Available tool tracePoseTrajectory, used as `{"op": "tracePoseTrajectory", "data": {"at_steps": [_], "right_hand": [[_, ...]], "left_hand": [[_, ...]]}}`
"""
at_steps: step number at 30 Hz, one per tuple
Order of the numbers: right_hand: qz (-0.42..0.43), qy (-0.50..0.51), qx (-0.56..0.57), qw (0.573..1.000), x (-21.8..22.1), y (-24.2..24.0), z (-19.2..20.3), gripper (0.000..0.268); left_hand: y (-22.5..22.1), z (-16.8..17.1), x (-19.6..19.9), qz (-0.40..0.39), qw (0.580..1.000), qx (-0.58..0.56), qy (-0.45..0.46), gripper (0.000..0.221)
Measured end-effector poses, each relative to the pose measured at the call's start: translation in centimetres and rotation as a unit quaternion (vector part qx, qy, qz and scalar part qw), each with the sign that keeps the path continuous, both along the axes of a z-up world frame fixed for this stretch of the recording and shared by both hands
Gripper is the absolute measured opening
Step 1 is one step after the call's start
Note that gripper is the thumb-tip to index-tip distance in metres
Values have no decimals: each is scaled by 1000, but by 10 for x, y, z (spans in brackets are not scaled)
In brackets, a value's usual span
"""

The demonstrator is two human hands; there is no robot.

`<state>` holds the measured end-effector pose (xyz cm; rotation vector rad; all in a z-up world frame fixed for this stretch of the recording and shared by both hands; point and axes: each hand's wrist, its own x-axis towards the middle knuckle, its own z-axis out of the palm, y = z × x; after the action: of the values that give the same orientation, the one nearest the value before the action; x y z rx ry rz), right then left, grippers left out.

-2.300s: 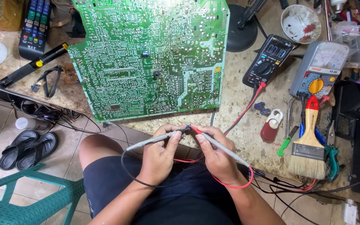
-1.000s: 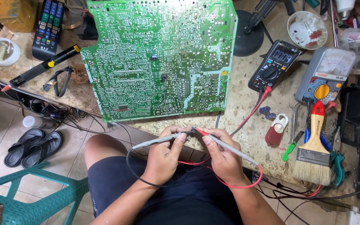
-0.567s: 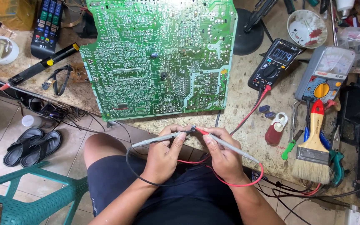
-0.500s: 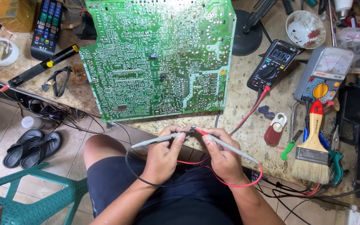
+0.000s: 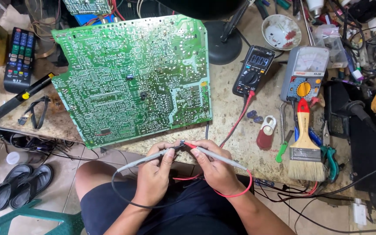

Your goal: Desoldering and testing electronic components on a circuit board using a soldering iron, pump, and multimeter.

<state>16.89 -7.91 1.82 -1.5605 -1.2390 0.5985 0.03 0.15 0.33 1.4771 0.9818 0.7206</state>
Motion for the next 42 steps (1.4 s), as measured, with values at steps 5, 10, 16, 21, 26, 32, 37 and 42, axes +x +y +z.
{"op": "tracePoseTrajectory", "data": {"at_steps": [5, 10, 16, 21, 26, 32, 37, 42], "right_hand": [[0, 5, 4, 1000, 1, -1, -5, 23], [3, 1, 14, 1000, 1, 0, -6, 24], [0, -19, 14, 1000, 2, -1, -9, 25], [-5, -28, 4, 1000, 2, -1, -9, 24], [-6, -18, -1, 1000, 1, -1, -9, 24], [-36, -37, -8, 999, -1, 0, -6, 17], [-57, -34, 3, 998, -6, 2, -2, 12], [-52, -60, 7, 997, -7, 3, 2, 13]], "left_hand": [[0, -4, 0, -1, 1000, -15, -1, 20], [1, 2, 0, -10, 1000, -12, -6, 21], [2, 4, 0, -16, 1000, 10, 1, 25], [2, 3, -1, -18, 1000, -2, -19, 18], [3, 4, 0, -17, 1000, 9, -16, 20], [5, 15, -1, -10, 999, 19, -40, 18], [5, 12, -1, 9, 999, -3, -52, 16], [4, 14, 1, 8, 997, -1, -73, 16]]}}
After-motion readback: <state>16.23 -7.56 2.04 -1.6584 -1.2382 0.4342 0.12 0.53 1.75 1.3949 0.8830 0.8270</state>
